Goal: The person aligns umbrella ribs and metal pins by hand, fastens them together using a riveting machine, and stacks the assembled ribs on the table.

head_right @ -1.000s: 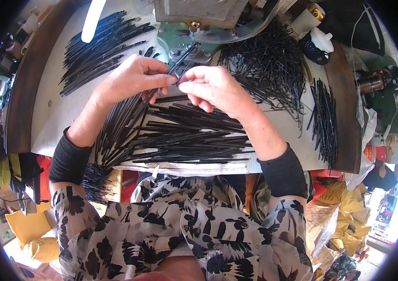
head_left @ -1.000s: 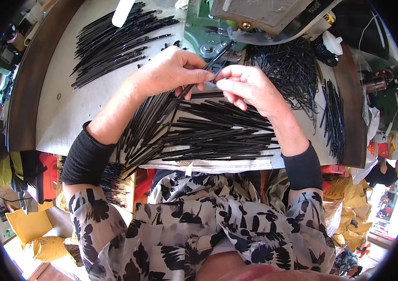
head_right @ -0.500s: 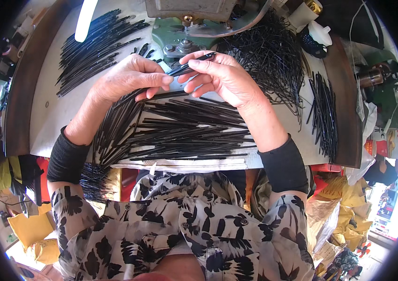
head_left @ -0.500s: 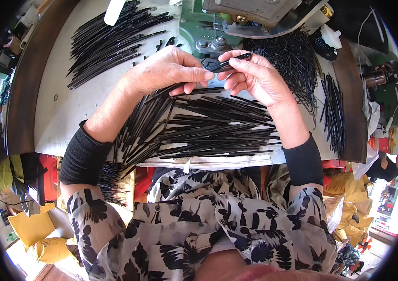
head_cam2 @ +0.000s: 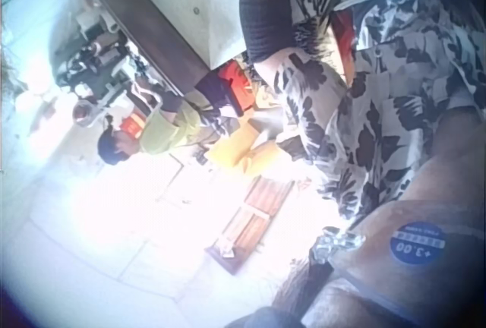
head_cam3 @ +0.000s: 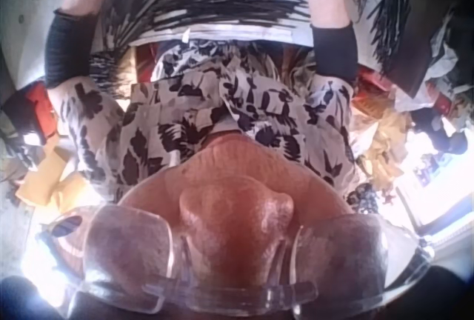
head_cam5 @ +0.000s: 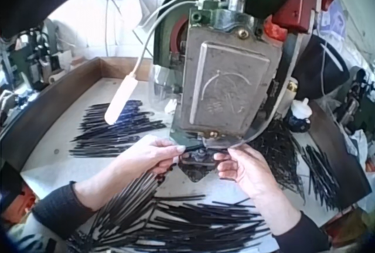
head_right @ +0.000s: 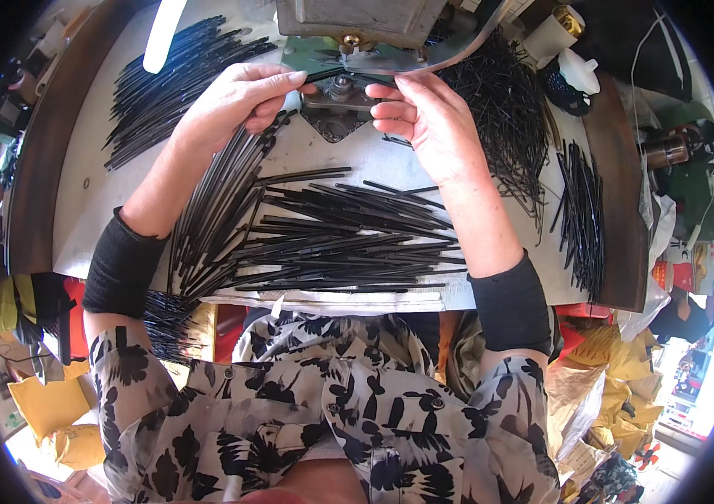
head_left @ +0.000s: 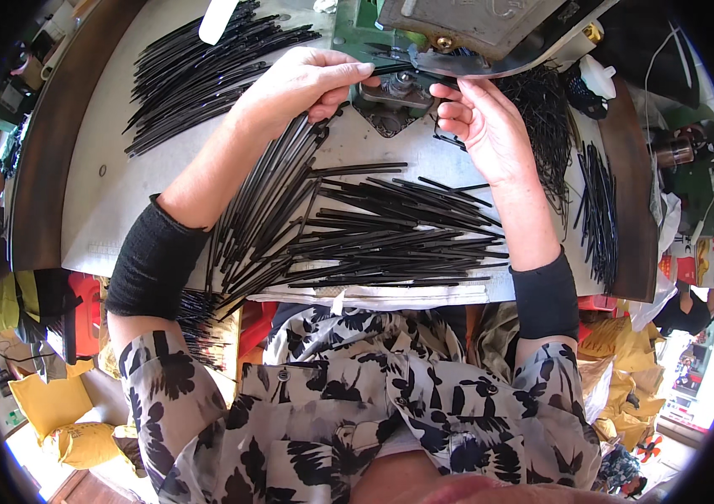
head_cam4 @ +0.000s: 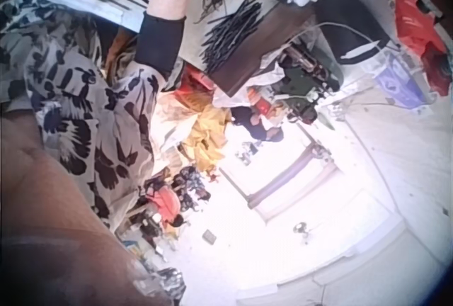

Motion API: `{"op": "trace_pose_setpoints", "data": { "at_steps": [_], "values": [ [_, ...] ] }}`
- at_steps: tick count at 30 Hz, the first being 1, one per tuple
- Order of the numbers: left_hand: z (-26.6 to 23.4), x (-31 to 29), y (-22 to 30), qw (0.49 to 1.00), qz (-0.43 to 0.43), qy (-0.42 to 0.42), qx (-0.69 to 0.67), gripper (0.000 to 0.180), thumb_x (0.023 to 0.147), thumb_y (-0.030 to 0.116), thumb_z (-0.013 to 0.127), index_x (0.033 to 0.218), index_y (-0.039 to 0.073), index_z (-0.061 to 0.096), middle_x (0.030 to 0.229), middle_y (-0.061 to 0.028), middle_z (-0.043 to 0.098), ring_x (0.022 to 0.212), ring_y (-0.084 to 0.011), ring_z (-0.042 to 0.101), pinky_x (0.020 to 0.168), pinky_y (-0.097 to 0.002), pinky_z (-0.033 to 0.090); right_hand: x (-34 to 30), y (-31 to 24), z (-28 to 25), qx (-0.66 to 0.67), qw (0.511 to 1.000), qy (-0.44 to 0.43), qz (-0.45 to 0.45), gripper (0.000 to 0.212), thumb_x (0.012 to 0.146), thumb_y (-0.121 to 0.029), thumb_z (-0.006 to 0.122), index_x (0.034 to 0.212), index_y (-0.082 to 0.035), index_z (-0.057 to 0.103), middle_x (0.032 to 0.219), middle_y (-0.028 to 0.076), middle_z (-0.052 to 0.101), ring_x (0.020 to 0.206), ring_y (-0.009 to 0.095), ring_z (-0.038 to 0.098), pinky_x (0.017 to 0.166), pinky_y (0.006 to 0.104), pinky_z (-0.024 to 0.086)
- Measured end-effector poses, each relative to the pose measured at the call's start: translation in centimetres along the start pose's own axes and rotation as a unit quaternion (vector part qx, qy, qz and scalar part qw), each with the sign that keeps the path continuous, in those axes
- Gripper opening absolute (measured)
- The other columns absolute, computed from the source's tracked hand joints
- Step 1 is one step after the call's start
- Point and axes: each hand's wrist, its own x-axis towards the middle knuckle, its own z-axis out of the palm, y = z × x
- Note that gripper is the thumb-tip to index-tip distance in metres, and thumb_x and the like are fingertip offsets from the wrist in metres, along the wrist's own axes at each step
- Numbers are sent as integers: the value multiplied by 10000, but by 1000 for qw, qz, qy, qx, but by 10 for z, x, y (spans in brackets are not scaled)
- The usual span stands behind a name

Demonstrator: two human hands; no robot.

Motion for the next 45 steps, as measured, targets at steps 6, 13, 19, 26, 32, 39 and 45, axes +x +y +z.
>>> {"op": "trace_pose_setpoints", "data": {
  "at_steps": [6,13,19,26,32,39,45],
  "values": [
    [-1,3,0,998,-29,-7,-47,311,894,283,600,975,-13,650,510,82,336,426,-11,296,394,-184,233,0,-3,-2,-1,1000,-7,2,201,924,-128,502,1061,16,534,965,218,630,741,202,667,653,290,575],
    [3,3,-2,999,-25,-4,-48,315,885,286,613,964,-16,652,507,87,333,420,-16,285,395,-190,216,0,-4,-3,-2,1000,-11,9,210,924,-129,505,1071,16,542,948,200,636,730,195,666,645,288,576],
    [-2,4,6,999,-36,-11,-1,324,877,293,620,948,-21,658,494,85,331,416,-18,283,390,-204,204,2,-5,-3,-28,1000,-4,8,213,922,-129,509,1065,23,549,946,206,637,732,201,668,642,290,577],
    [-3,4,10,997,-31,7,64,347,869,297,622,959,-37,654,486,84,310,415,-17,272,396,-209,189,6,-1,-13,31,999,-31,33,221,932,-119,485,1084,25,555,958,194,639,729,179,661,640,276,576],
    [-2,2,15,999,8,-10,37,351,874,273,610,982,-58,650,474,77,300,404,-24,269,392,-217,195,5,-4,-13,29,999,-22,6,221,925,-123,494,1070,32,556,950,202,640,751,216,662,692,314,570],
    [-12,-4,15,987,-26,-93,125,324,859,273,622,943,-35,677,463,63,360,390,-30,305,369,-199,232,-10,-10,21,-371,921,-3,-119,160,847,-101,621,963,8,624,887,75,652,816,142,618,745,263,499],
    [4,-14,16,981,-10,-133,142,384,855,362,622,903,-14,684,468,53,388,388,-29,349,376,-181,270,-27,-7,46,-610,756,-106,-215,189,786,-113,665,940,-8,642,794,88,631,659,145,585,614,272,463]
  ]
}}
